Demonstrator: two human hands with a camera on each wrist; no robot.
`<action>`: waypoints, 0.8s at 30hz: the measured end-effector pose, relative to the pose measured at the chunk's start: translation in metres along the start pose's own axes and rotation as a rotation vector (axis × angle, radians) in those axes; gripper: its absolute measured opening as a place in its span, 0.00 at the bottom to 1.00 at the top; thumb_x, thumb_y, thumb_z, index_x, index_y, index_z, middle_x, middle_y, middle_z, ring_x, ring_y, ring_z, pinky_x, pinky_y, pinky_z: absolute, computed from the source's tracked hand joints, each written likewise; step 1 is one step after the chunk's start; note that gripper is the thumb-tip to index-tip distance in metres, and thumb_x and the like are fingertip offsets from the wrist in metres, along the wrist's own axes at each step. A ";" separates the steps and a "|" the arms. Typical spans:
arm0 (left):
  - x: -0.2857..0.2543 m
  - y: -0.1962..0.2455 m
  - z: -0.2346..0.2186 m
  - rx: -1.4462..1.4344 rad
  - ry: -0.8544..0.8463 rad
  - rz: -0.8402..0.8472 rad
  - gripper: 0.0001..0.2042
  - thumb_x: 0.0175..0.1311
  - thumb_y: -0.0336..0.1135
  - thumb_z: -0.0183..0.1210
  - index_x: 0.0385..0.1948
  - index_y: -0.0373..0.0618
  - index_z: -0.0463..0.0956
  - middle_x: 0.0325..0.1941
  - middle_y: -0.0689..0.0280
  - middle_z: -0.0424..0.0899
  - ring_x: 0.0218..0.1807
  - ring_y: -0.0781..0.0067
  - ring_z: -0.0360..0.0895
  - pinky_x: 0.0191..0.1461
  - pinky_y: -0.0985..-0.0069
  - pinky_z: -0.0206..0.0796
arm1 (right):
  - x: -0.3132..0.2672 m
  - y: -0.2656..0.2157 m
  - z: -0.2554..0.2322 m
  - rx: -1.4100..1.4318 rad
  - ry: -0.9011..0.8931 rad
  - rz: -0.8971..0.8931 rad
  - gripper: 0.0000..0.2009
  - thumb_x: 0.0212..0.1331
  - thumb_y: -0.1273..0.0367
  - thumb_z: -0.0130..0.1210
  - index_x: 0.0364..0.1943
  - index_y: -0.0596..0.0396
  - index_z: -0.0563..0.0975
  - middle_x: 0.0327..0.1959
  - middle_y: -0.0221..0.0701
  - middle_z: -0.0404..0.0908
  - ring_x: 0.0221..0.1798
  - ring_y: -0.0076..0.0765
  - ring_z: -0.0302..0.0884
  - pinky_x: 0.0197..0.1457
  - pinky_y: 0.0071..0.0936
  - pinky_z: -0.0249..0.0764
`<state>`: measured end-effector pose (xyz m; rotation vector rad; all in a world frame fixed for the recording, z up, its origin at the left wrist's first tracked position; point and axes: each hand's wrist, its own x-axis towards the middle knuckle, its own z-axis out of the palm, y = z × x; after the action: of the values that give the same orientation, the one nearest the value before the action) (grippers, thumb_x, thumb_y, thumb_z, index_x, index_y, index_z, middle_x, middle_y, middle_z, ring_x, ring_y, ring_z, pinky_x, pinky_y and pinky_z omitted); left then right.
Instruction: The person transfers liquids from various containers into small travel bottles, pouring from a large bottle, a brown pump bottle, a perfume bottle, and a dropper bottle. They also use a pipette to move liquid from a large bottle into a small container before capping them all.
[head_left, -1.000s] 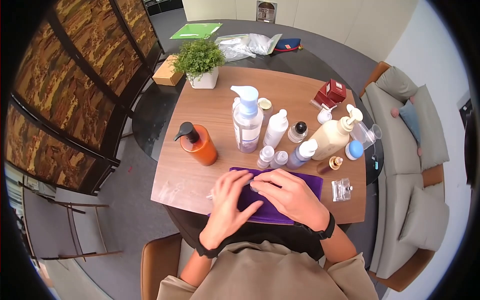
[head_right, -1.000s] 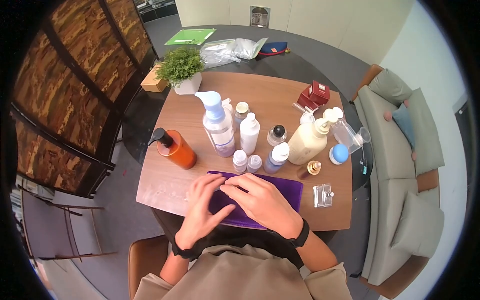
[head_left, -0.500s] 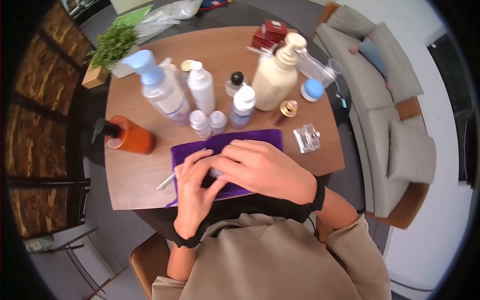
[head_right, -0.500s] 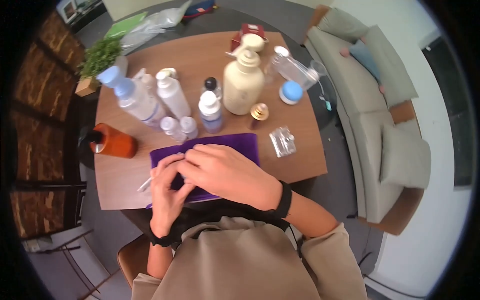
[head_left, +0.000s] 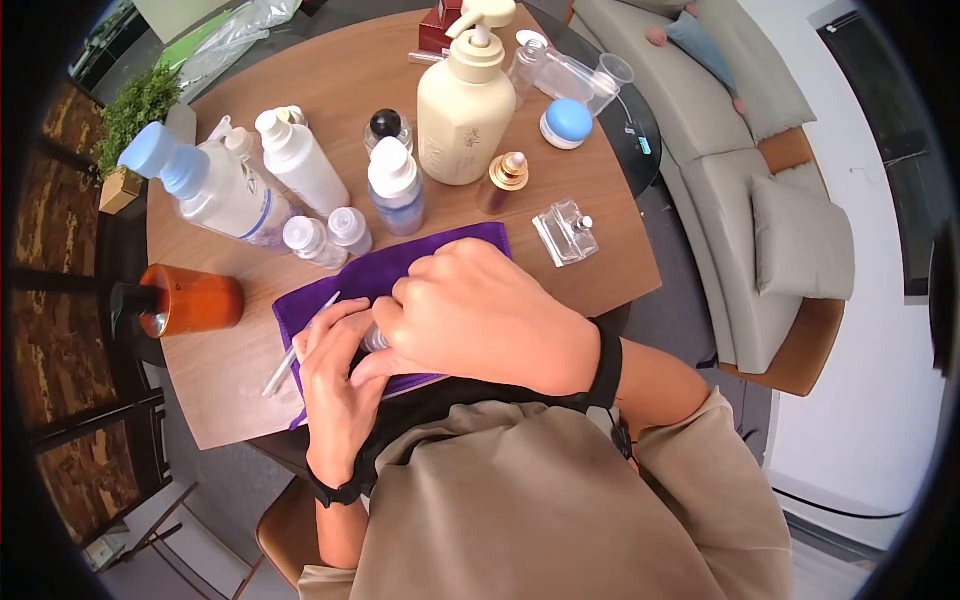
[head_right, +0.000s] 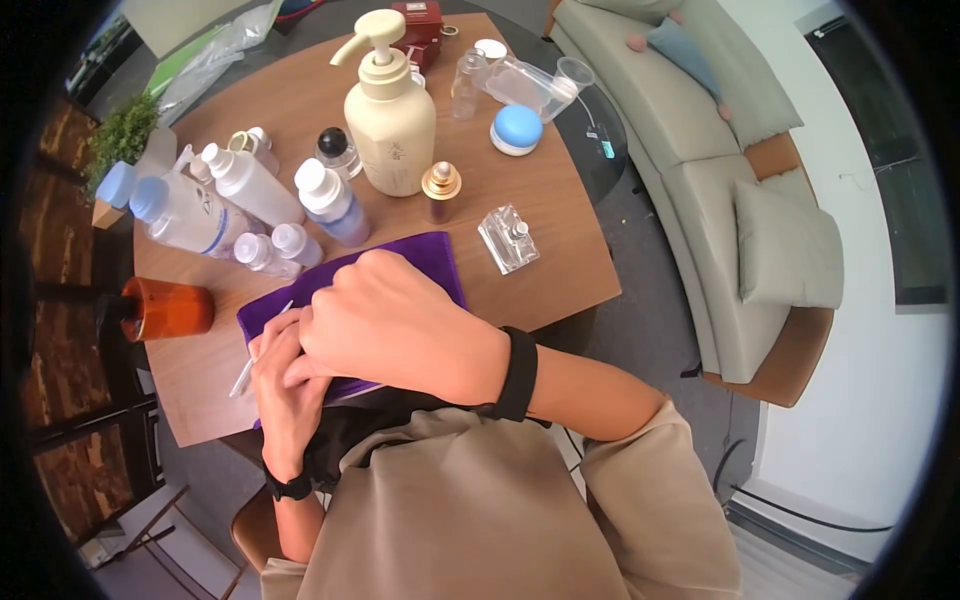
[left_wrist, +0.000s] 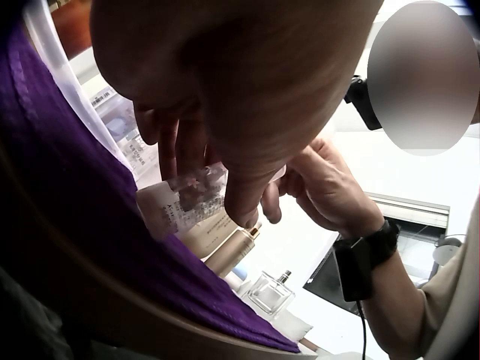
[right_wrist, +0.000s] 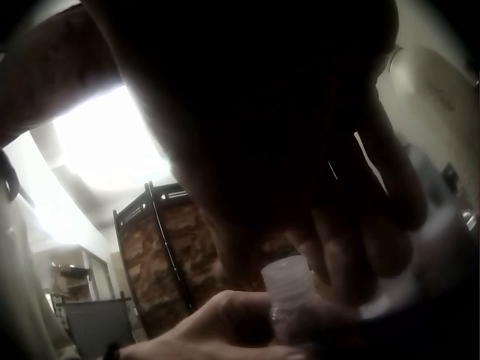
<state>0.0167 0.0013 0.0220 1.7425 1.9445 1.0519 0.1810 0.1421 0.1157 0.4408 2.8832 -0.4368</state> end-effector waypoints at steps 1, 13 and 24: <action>0.000 -0.001 0.001 -0.003 -0.004 0.001 0.18 0.58 0.33 0.80 0.49 0.39 0.89 0.55 0.58 0.93 0.64 0.55 0.85 0.68 0.59 0.65 | -0.002 0.005 0.009 0.015 0.170 -0.024 0.20 0.64 0.50 0.72 0.37 0.55 0.84 0.30 0.30 0.82 0.34 0.40 0.86 0.36 0.38 0.81; 0.004 -0.005 0.003 -0.026 -0.015 0.036 0.21 0.56 0.36 0.80 0.50 0.40 0.89 0.54 0.60 0.93 0.65 0.55 0.86 0.68 0.58 0.65 | -0.004 0.011 0.021 0.165 0.411 -0.130 0.23 0.65 0.50 0.72 0.45 0.56 0.81 0.30 0.33 0.81 0.33 0.42 0.87 0.36 0.38 0.78; 0.005 -0.014 0.002 -0.070 -0.041 0.061 0.22 0.58 0.37 0.80 0.54 0.41 0.89 0.55 0.60 0.93 0.65 0.55 0.85 0.68 0.58 0.65 | -0.004 0.015 0.035 0.104 0.376 -0.122 0.17 0.69 0.58 0.71 0.39 0.56 0.76 0.27 0.33 0.80 0.33 0.43 0.86 0.35 0.41 0.78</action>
<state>0.0071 0.0073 0.0120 1.7815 1.8186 1.0822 0.1950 0.1435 0.0796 0.4014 3.2750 -0.5821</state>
